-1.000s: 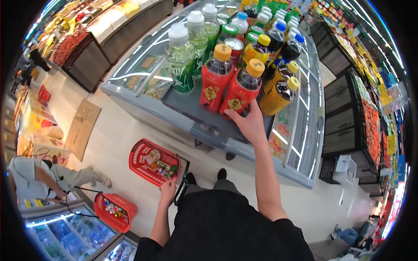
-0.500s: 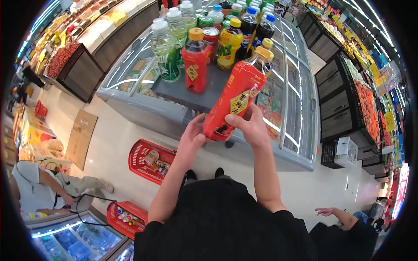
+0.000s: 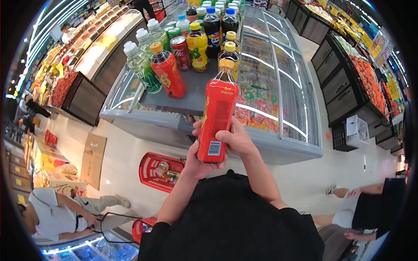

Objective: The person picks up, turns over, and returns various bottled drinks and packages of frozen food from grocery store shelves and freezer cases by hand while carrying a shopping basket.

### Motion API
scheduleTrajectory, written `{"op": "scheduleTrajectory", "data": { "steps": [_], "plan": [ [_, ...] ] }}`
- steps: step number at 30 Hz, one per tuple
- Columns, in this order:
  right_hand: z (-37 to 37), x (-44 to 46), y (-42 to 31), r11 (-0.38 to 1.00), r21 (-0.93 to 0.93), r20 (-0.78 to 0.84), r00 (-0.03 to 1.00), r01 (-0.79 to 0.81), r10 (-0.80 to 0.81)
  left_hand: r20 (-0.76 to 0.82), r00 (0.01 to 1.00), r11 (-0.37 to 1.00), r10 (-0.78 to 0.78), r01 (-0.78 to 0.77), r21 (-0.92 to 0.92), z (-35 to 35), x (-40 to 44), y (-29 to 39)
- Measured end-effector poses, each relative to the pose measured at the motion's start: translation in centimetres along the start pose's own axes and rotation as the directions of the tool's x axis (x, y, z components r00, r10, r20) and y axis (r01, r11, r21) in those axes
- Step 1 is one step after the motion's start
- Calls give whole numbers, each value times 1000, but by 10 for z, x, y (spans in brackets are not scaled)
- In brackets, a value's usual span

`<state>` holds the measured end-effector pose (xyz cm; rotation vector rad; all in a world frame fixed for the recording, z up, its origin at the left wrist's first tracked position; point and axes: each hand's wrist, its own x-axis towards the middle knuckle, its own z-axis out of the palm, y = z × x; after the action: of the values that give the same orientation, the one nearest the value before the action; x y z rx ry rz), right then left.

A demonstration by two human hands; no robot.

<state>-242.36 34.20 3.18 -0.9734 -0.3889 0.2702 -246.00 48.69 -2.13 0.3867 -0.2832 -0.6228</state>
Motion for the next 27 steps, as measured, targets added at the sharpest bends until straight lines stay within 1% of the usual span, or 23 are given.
{"op": "scheduleTrajectory", "data": {
  "steps": [1, 2, 4, 5, 6, 7, 8, 9, 10, 11, 13, 14, 15, 16, 17, 19, 20, 22, 26, 27],
  "plan": [
    [0, -1, -1, 998, -10, 55, 997, -57, 58, 71, 997, 992, -17, 26, -123, -4, 1, -3],
    [-1, -2, 0, 998, -6, 55, 997, -55, 56, 68, 997, 992, -20, 28, -120, -9, 1, -4],
    [-5, -5, 4, 969, -242, -109, 994, -44, 18, 78, 990, 990, -119, 125, -67, -17, -2, -6],
    [-2, -7, 0, 970, -239, -107, 994, -47, 22, 73, 990, 990, -117, 122, -68, -12, -4, -7],
    [2, -7, -8, 960, -275, -154, 988, -60, 18, -100, 993, 994, -70, 78, 76, -3, -4, -6],
    [5, -7, -15, 948, -311, -198, 980, -73, 10, -260, 966, 972, 5, 56, 227, 3, -4, -5],
    [7, -5, -16, 949, -306, -196, 981, -72, 12, -264, 964, 972, 7, 56, 230, 6, 1, -9],
    [10, -4, -16, 916, -390, -254, 967, -96, -7, -353, 921, 927, 164, -22, 373, 9, 10, -16],
    [10, -3, -15, 877, -462, -310, 951, -130, -22, -419, 848, 854, 326, -74, 516, 10, 15, -20],
    [9, -4, -12, 879, -458, -306, 952, -131, -18, -423, 844, 852, 329, -73, 518, 10, 14, -19],
    [4, -5, -5, 903, -426, -233, 971, -49, -58, -436, 892, 973, 119, -18, 230, 7, 11, -10],
    [0, -3, -1, 905, -422, -229, 972, -48, -55, -440, 889, 972, 124, -19, 234, 3, 9, -7],
    [-5, -2, 2, 960, -281, -153, 987, 12, -58, -285, 956, 993, 66, -35, 113, -3, 6, -6],
    [-8, -1, 5, 990, -128, -78, 994, 61, -71, -115, 993, 1000, 26, -28, -10, -6, 3, -5],
    [-11, -1, 6, 991, -121, -75, 995, 63, -72, -120, 992, 1000, 28, -28, -3, -4, 4, -5],
    [-15, -1, 8, 996, -89, 29, 999, -20, 23, -72, 997, 990, 41, -51, -135, 1, 7, -7],
    [-16, -1, 8, 997, -80, 30, 999, -17, 20, -77, 996, 991, 39, -48, -128, -1, 7, -8],
    [-17, 1, 9, 992, -100, 90, 992, -75, 84, 37, 998, 975, 49, -40, -217, -9, 7, -9],
    [-11, 1, -2, 988, -140, 100, 992, -61, 75, 7, 1000, 986, 3, -2, -165, -11, 5, -2],
    [-11, 1, -1, 989, -139, 91, 993, -56, 69, -40, 999, 993, 9, -13, -118, -8, 5, -1]
  ]
}}
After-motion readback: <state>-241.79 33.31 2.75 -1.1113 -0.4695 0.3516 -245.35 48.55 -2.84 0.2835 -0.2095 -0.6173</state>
